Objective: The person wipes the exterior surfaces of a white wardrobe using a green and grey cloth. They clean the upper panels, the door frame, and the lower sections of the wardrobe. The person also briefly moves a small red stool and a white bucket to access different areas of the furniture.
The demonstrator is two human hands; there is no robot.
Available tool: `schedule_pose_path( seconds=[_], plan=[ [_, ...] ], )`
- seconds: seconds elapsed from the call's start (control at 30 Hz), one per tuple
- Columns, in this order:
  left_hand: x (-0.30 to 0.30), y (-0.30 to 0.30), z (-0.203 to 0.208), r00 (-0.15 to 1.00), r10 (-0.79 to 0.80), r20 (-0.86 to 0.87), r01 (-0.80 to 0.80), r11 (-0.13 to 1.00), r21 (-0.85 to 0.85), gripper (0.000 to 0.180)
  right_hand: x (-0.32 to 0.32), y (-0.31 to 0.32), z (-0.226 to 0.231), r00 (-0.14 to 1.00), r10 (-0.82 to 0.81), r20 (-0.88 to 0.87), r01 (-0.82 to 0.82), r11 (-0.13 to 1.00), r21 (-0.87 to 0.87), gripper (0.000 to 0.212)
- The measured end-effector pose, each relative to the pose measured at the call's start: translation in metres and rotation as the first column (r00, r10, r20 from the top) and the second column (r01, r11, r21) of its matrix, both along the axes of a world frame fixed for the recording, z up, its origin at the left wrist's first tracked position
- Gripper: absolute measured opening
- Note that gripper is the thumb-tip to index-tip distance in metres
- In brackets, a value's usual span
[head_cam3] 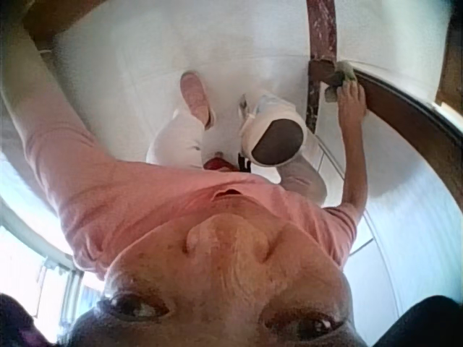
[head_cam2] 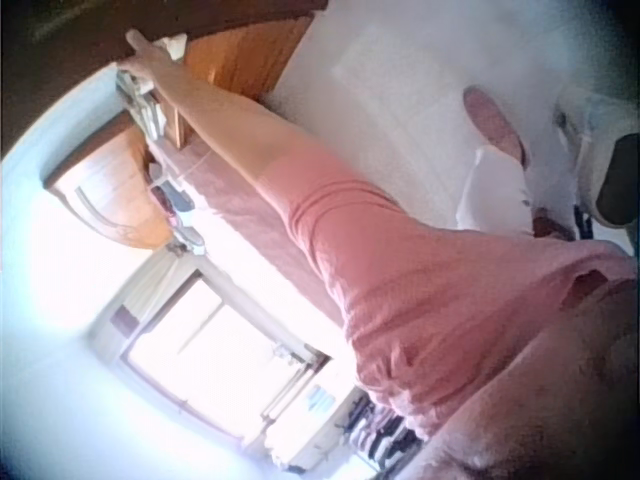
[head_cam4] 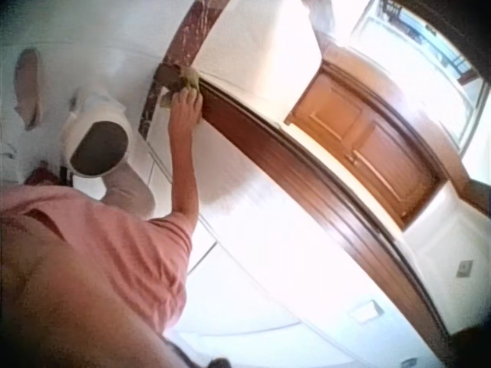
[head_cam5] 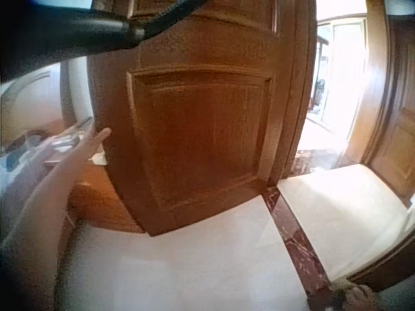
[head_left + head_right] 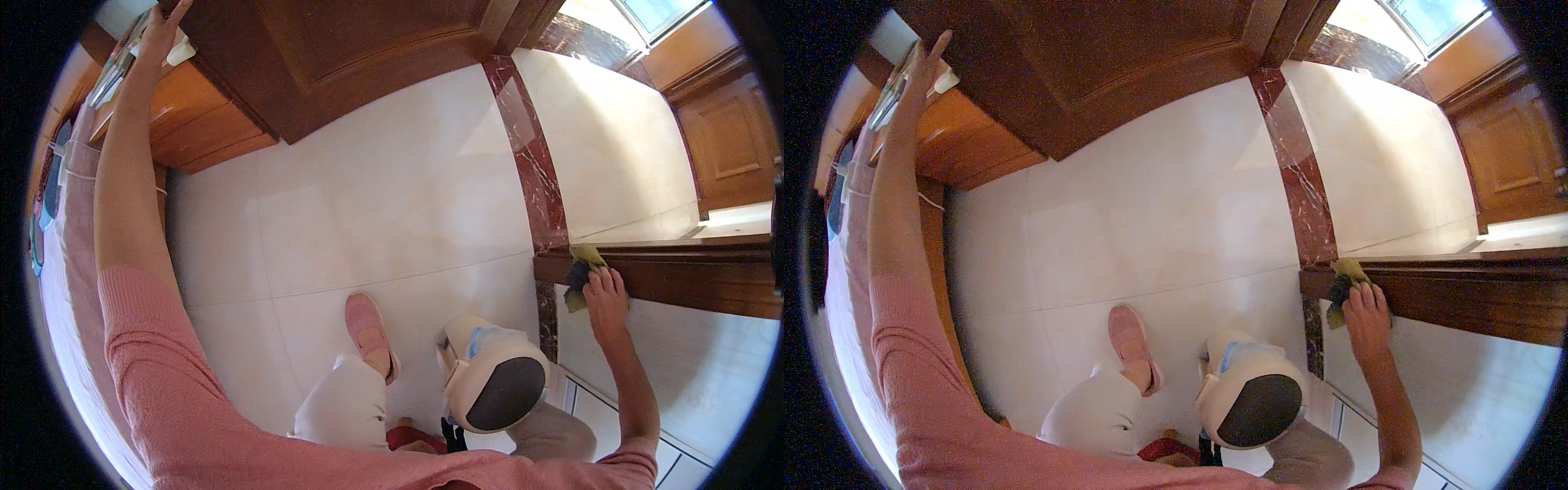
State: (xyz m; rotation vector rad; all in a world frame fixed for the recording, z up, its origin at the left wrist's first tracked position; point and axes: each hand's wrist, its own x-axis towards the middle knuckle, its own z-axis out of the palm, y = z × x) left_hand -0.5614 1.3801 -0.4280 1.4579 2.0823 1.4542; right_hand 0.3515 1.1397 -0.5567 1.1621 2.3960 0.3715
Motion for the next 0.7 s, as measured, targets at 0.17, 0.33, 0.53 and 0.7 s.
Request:
schedule_pose_path(
  seconds=[0.17,0.33,0.53,0.7],
  plan=[
    [0.014,0.015,-0.010,0.959,-0.021,-0.284,0.083,0.974,0.209,0.062,-0.018,0.017,-0.008,0.999,-0.028,-0.021,0.027,0.998,-0.061,0.025],
    [0.016,-0.005,0.004,0.959,0.160,-0.236,-0.140,0.985,0.099,0.065,0.003,0.011,-0.034,0.950,0.155,0.271,-0.120,0.983,-0.140,0.027],
    [0.123,-0.085,-0.053,0.967,0.159,-0.197,-0.101,0.956,0.276,0.059,0.006,-0.016,0.112,0.999,-0.008,-0.039,0.012,0.995,0.104,0.023],
    [0.373,-0.289,-0.049,0.822,-0.243,0.515,0.298,0.954,-0.025,0.062,0.001,-0.023,0.233,0.970,0.119,-0.211,0.016,0.838,0.546,0.023]
  ],
)
